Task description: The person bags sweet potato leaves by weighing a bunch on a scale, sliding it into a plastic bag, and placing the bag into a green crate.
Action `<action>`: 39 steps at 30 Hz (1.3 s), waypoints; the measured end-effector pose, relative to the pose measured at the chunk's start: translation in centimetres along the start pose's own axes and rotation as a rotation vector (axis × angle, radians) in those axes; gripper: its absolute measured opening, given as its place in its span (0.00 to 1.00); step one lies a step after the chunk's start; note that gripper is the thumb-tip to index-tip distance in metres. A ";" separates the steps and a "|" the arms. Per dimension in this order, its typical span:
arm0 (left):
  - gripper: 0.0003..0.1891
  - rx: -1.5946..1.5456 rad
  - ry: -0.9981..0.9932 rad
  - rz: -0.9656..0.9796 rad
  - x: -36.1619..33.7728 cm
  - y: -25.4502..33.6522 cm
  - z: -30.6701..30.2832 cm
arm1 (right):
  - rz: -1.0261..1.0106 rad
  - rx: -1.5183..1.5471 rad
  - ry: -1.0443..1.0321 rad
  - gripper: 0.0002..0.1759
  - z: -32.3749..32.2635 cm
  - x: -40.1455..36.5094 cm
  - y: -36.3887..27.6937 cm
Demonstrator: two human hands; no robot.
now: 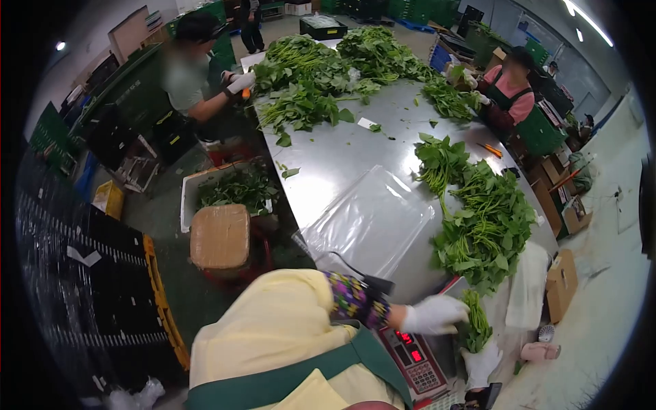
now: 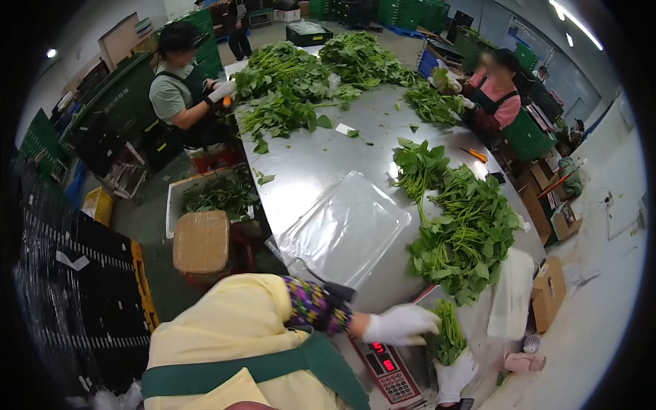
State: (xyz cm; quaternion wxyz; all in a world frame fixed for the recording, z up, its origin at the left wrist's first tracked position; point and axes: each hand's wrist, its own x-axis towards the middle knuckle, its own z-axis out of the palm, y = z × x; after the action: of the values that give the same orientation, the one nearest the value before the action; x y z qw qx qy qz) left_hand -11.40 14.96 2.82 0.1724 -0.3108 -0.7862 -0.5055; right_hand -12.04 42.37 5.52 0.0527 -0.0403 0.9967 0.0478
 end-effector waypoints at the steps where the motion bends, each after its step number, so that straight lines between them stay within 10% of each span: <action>1: 0.17 0.044 0.032 -0.071 -1.6 -1.1 -1.8 | -0.022 -0.016 0.035 0.56 -0.1 0.0 0.1; 4: 0.15 0.179 -0.055 -0.444 -7.2 -3.8 -9.2 | -0.051 0.055 0.019 0.49 -0.7 0.0 -0.4; 6: 0.17 -0.249 -0.002 -0.325 -14.1 -9.9 -11.6 | -0.054 0.072 -0.019 0.48 -1.6 -0.1 -0.5; 7: 0.21 0.198 -0.245 -0.559 -12.7 -7.8 -14.9 | -0.157 -0.027 0.186 0.54 1.8 0.3 2.1; 11: 0.27 0.661 -0.392 -0.350 -18.1 -13.5 -15.2 | 0.026 0.196 -0.088 0.51 -3.8 -0.1 -2.1; 14: 0.27 0.658 -0.324 -0.433 -18.1 -15.6 -13.7 | 0.039 0.056 -0.015 0.48 -4.9 -1.6 -5.3; 20: 0.21 0.599 -0.124 -0.544 -16.3 -15.8 -12.8 | 0.046 0.735 0.171 0.35 -2.2 -8.7 -18.9; 24: 0.12 0.595 -0.497 -0.477 -17.7 -16.7 -14.2 | 0.017 0.475 0.069 0.43 -0.1 -11.0 -24.8; 32: 0.10 0.288 -0.098 -0.576 -17.3 -19.6 -12.5 | 0.138 0.306 -0.019 0.49 4.3 -12.4 -29.0; 39: 0.06 0.291 -0.140 -0.447 -13.7 -16.8 -15.8 | 0.155 0.131 -0.035 0.45 4.6 -11.8 -30.9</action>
State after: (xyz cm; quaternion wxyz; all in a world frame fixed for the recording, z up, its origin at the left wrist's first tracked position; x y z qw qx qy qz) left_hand -12.97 -8.57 -9.96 0.0444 -0.1356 -0.9098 -0.3898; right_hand 2.74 13.02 -0.56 0.0686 0.0411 0.9967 -0.0128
